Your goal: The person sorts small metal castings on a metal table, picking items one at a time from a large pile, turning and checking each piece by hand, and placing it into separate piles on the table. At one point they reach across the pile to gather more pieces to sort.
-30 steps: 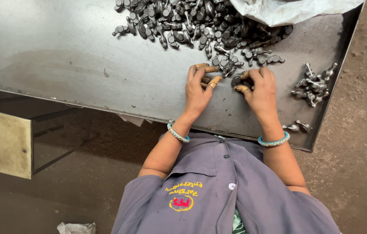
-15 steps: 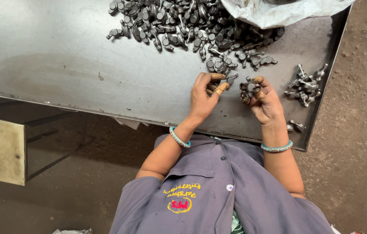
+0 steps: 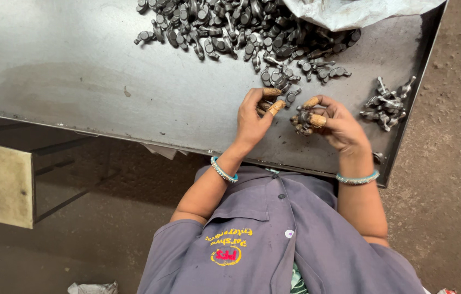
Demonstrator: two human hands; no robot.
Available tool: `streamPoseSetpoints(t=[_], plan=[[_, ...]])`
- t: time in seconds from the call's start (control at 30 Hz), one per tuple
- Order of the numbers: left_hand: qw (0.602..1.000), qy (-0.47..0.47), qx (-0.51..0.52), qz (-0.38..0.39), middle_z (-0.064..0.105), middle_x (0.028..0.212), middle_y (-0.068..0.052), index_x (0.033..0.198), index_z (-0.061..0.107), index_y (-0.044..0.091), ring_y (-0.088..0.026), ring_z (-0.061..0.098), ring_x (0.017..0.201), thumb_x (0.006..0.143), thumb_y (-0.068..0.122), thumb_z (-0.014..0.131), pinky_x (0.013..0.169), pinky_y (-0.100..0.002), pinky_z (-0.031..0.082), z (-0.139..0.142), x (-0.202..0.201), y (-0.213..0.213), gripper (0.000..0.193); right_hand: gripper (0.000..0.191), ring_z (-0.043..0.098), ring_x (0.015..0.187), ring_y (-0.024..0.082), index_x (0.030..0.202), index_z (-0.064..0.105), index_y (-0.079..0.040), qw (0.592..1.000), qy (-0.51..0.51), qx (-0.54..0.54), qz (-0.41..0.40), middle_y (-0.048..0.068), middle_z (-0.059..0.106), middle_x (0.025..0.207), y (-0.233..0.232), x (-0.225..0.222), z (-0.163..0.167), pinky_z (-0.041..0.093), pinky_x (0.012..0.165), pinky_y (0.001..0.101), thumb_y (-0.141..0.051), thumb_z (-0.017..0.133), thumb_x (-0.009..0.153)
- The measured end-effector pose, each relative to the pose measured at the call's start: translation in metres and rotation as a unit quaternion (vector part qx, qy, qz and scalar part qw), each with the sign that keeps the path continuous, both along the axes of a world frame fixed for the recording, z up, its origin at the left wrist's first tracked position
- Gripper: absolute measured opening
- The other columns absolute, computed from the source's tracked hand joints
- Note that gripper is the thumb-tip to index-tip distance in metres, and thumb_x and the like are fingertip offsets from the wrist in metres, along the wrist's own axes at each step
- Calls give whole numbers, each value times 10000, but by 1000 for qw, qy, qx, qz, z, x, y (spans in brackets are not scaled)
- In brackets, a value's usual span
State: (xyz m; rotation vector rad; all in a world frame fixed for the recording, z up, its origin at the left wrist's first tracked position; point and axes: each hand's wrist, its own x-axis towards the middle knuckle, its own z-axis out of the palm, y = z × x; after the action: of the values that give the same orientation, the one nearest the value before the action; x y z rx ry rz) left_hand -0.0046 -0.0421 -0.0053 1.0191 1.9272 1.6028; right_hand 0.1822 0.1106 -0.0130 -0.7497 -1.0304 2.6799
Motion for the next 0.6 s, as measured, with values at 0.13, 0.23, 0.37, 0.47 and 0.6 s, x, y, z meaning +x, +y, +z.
streamPoseSetpoints(t=[0.13,0.23,0.37,0.47,0.6], plan=[[1000,-11,-9,12,674,1047,-106,1126,695,15,-239,691,910,877,57,762,800,-320,555,2,-2,-2,262,361,716,967,238,1170,576,-27,992,58,77,-77,145,690,1068,27,-13,36,628,841,326,24,745,855],[999,-19,-22,23,669,1032,-102,1127,699,14,-227,678,873,871,50,764,769,-312,547,4,-5,-4,266,382,709,932,218,1146,565,-57,973,38,150,-172,127,682,1072,30,-34,50,624,767,320,32,766,833],[999,-30,-3,30,670,1064,-93,1149,688,22,-213,696,900,878,33,724,788,-310,565,4,-8,-4,274,548,614,861,326,1115,556,-31,787,-224,573,-36,176,644,995,-10,-64,38,506,735,409,-70,938,723],[999,17,10,35,662,1063,-103,1149,678,12,-231,683,954,885,27,742,822,-327,559,3,-9,-4,272,526,597,949,378,1084,573,-17,648,-284,705,-46,181,626,1018,-40,-71,23,491,814,474,-83,923,696],[999,-11,-11,36,666,1051,-104,1137,686,14,-227,682,915,881,33,744,783,-321,553,4,-8,-4,263,436,623,937,351,1019,626,-56,641,-291,709,-40,147,648,993,-39,-65,11,501,799,454,-114,944,727]])
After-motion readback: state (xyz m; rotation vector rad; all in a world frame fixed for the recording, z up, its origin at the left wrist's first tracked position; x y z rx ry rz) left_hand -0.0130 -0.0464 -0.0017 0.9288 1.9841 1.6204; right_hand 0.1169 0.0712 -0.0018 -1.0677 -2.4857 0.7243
